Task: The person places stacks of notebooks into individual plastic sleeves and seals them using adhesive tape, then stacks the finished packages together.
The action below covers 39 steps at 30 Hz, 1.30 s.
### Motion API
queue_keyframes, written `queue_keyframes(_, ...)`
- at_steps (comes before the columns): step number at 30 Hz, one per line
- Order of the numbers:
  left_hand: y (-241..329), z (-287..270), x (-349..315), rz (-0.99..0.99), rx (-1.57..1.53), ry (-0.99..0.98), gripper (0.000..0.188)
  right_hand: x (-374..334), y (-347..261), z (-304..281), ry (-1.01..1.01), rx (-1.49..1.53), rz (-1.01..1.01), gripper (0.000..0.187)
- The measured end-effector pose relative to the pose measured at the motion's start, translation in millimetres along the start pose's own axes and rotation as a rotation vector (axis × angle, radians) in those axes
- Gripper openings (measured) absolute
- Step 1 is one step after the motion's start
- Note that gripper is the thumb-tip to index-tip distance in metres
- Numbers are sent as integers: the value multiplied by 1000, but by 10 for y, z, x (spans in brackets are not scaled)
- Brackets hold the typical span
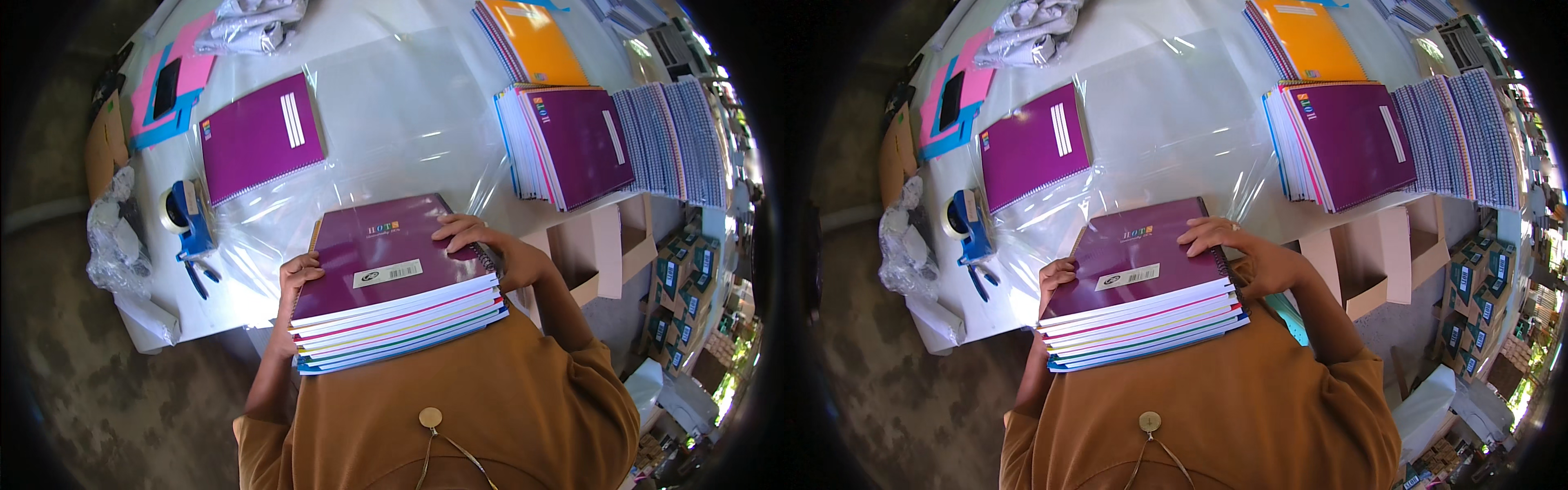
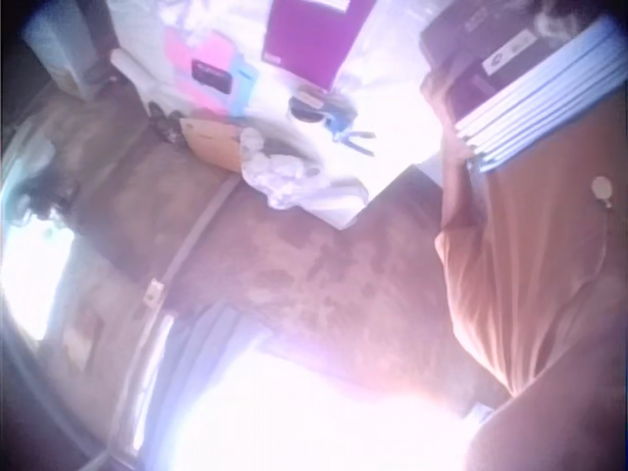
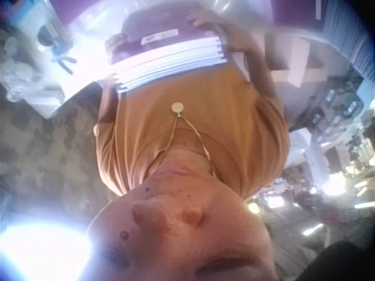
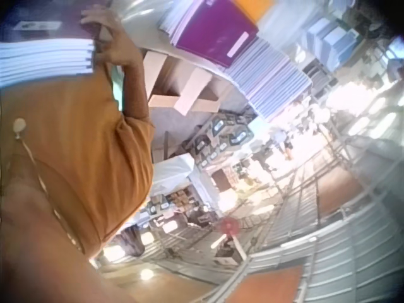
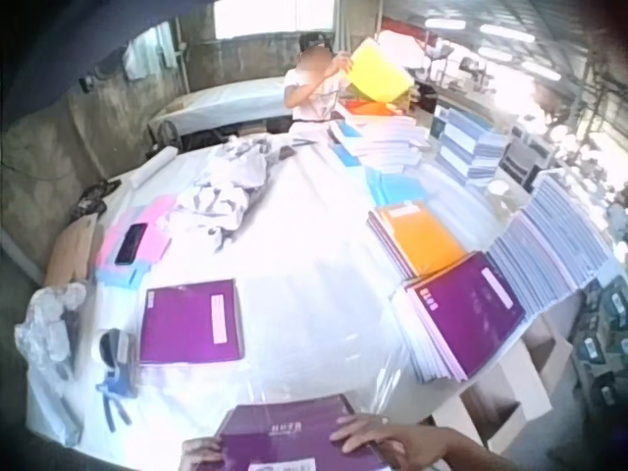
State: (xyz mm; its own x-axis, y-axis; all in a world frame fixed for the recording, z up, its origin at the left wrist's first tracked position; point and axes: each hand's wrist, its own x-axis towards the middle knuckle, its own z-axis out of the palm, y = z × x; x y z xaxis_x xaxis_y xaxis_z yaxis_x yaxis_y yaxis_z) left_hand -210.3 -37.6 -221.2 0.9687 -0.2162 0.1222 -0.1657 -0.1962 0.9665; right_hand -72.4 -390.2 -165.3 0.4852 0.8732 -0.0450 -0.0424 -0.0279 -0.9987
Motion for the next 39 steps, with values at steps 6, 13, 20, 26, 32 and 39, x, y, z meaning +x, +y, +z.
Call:
queue_keyframes(6, 264, 15, 55, -36, 2, -10, 71, -32, -42, -50, 27, 15, -14, 72)
queue_keyframes(13, 351, 7, 62, -145, -60, -15, 80, -3, 342, -533, 98, 220, -161, 27)
queue_keyframes(20, 303, -8, 107, -112, -8, -27, 79, 664, 505, -517, 585, -340, 107, 24)
queue_keyframes(26, 356, -90, 131, -159, 397, -77, 110, 1014, -262, -492, 685, 661, -28, 28)
queue_keyframes(32, 357, -179, 240, -176, 431, 7, 129, 584, -301, -323, 389, 787, 720, 28)
queue_keyframes(39, 531, -539, 578, -48, 698, -298, 100, 309, -366, -318, 282, 507, 982, 37)
